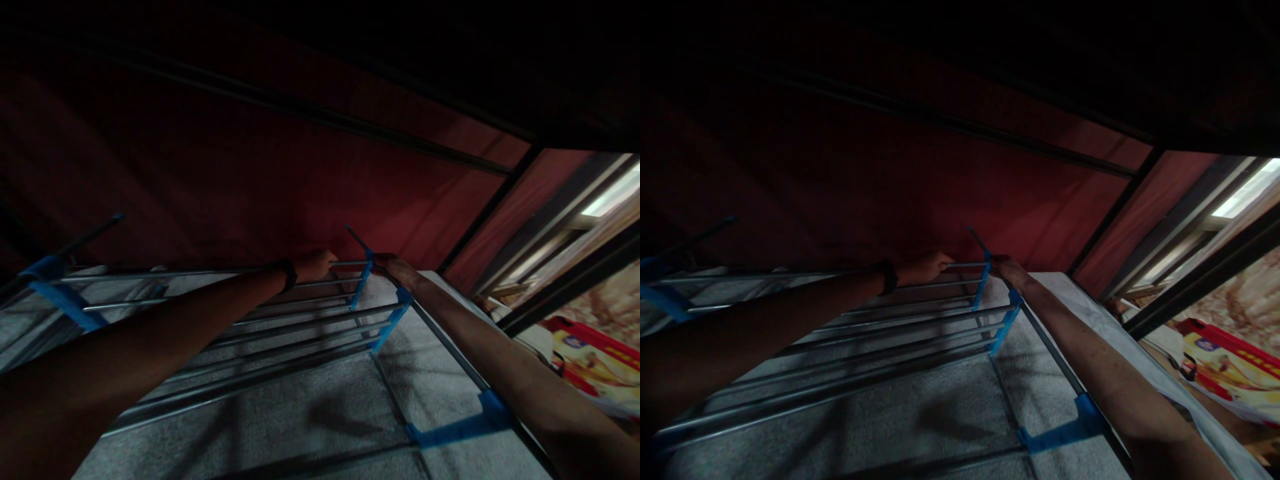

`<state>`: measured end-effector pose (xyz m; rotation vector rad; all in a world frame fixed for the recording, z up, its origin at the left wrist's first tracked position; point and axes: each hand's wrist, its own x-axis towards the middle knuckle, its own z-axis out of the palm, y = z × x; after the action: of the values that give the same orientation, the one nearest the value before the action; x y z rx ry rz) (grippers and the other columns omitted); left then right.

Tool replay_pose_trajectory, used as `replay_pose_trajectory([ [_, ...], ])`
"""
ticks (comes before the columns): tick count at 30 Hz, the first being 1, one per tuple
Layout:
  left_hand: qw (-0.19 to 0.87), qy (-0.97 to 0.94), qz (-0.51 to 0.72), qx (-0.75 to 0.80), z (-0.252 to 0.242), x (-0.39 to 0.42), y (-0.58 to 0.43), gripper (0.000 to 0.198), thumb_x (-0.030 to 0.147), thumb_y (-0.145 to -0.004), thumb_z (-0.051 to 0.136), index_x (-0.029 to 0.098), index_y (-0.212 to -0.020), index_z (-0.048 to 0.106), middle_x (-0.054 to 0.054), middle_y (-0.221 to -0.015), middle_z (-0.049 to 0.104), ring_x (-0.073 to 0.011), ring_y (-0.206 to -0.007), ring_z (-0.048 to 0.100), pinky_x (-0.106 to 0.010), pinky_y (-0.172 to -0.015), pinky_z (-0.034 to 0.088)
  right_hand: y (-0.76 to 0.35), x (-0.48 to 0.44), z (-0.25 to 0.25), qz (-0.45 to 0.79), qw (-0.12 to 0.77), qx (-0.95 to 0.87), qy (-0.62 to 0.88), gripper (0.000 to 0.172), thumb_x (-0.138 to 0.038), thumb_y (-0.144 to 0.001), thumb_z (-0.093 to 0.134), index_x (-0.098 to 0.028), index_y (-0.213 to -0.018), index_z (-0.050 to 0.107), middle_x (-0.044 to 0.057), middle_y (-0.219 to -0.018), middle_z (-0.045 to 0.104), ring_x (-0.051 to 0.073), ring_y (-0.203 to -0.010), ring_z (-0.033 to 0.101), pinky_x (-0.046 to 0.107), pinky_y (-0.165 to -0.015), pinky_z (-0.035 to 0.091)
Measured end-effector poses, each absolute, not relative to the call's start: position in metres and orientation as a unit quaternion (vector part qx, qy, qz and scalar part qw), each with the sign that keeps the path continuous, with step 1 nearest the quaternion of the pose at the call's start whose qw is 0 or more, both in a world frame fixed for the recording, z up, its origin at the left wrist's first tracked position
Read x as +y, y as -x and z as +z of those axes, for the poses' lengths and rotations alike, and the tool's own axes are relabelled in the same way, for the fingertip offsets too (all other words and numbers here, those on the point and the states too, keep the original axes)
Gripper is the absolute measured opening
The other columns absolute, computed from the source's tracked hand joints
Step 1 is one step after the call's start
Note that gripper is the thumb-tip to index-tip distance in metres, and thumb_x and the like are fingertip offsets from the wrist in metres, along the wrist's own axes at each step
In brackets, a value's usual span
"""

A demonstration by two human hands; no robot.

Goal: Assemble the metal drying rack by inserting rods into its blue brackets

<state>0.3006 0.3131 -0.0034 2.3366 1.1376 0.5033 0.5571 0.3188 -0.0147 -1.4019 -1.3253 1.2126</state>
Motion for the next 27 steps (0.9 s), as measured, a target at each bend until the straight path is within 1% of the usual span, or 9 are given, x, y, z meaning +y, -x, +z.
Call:
replay_pose_trajectory([
  [5,0.239,-0.861,0.195,0.405,-0.009,0.318,-0.3,0.028,0.015,-0.086,0.047,0.011,-0.085,0.074,-0.008,-0.087,0.075,-0.018,-0.079,0.064,-0.026,-0.072,0.043,-0.557,0.322,-0.017,0.489,0.425,-0.517,0.56,0.007,-0.017,-0.086,0.065,-0.016,-0.089,0.071,0.007,-0.093,0.077,0.018,-0.09,0.073,0.03,-0.096,0.058],
  [8,0.219,-0.863,0.202,0.407,-0.012,0.317,-0.301,0.028,0.014,-0.086,0.046,0.011,-0.086,0.074,-0.007,-0.085,0.074,-0.0176,-0.078,0.063,-0.026,-0.071,0.042,-0.556,0.323,-0.016,0.499,0.426,-0.506,0.561,0.01,-0.013,-0.086,0.063,-0.015,-0.091,0.072,0.008,-0.096,0.077,0.017,-0.089,0.073,0.029,-0.094,0.059],
  [13,0.189,-0.872,0.203,0.404,-0.011,0.312,-0.302,0.025,0.01,-0.083,0.044,0.011,-0.073,0.067,-0.005,-0.072,0.067,-0.0152,-0.068,0.057,-0.026,-0.064,0.036,-0.554,0.322,-0.014,0.498,0.424,-0.5,0.568,0.017,-0.009,-0.086,0.059,-0.014,-0.092,0.074,0.007,-0.092,0.078,0.015,-0.086,0.073,0.026,-0.092,0.059],
  [21,0.178,-0.87,0.21,0.408,-0.011,0.312,-0.304,0.02,0.007,-0.078,0.046,0.014,-0.063,0.058,-0.002,-0.061,0.056,-0.013,-0.06,0.049,-0.026,-0.061,0.031,-0.553,0.32,-0.01,0.508,0.424,-0.484,0.573,0.018,-0.005,-0.087,0.058,-0.015,-0.087,0.074,0.007,-0.088,0.078,0.016,-0.084,0.073,0.027,-0.09,0.06],
  [24,0.183,-0.867,0.228,0.404,-0.015,0.315,-0.306,0.021,0.007,-0.076,0.047,0.015,-0.059,0.055,-0.002,-0.059,0.056,-0.0126,-0.059,0.048,-0.026,-0.06,0.031,-0.553,0.32,-0.011,0.509,0.423,-0.486,0.57,0.018,-0.006,-0.088,0.058,-0.015,-0.088,0.073,0.007,-0.089,0.078,0.015,-0.083,0.073,0.027,-0.091,0.059],
  [27,0.196,-0.865,0.236,0.398,-0.019,0.318,-0.307,0.021,0.007,-0.076,0.047,0.015,-0.059,0.057,-0.003,-0.061,0.06,-0.0134,-0.06,0.051,-0.026,-0.059,0.032,-0.555,0.32,-0.012,0.513,0.417,-0.497,0.563,0.016,-0.007,-0.089,0.059,-0.014,-0.089,0.073,0.007,-0.089,0.078,0.015,-0.084,0.073,0.026,-0.09,0.06],
])
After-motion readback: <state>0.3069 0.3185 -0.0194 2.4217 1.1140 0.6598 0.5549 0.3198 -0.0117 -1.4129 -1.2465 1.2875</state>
